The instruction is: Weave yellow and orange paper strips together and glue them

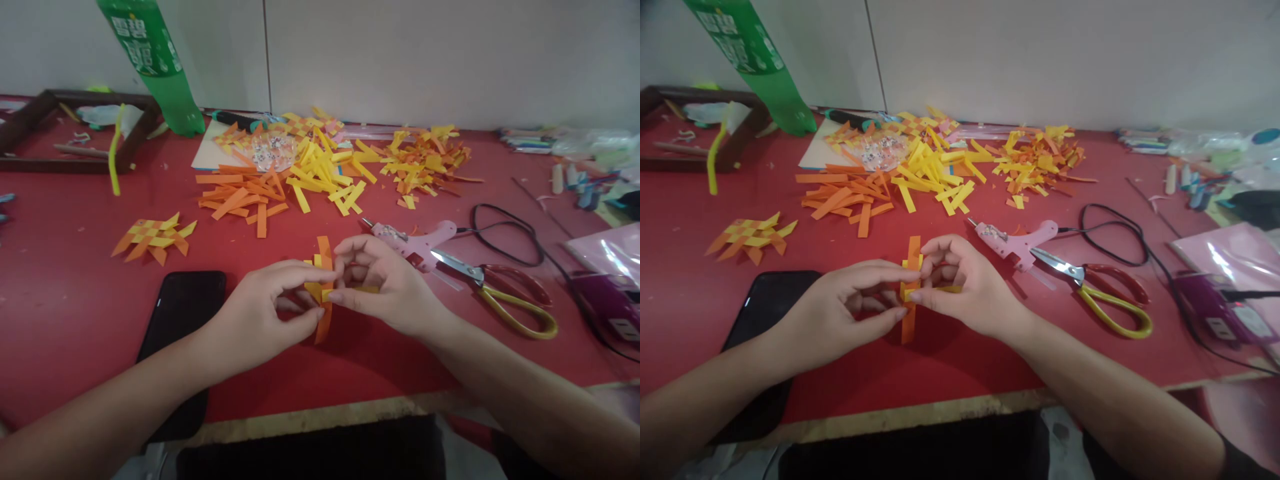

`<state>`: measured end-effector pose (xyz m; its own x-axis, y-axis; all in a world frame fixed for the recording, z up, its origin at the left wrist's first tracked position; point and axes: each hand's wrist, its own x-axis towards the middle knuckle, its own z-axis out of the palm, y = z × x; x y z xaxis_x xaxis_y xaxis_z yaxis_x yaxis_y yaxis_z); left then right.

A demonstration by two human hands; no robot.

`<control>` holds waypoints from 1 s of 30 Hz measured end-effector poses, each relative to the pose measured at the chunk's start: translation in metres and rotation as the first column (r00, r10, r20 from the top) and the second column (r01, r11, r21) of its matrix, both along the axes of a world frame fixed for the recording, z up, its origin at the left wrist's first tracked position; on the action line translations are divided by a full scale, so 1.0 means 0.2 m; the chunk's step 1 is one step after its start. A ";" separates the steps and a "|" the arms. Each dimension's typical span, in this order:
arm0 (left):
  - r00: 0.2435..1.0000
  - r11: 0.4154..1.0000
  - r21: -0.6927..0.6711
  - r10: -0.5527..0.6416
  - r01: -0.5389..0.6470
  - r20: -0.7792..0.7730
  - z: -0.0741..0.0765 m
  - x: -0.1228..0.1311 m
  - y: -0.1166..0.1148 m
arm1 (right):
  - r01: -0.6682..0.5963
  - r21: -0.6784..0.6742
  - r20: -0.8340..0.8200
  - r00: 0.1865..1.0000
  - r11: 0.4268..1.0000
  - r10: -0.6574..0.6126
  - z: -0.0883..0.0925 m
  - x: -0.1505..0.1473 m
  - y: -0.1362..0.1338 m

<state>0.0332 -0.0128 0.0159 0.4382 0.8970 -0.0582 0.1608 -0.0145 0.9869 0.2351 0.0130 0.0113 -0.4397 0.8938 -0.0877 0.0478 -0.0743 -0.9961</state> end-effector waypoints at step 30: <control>0.991 0.970 -0.223 0.117 -0.098 0.070 0.01 0.01 0.02 | 0.010 -0.109 0.034 0.999 0.994 -0.006 0.03 0.00 0.00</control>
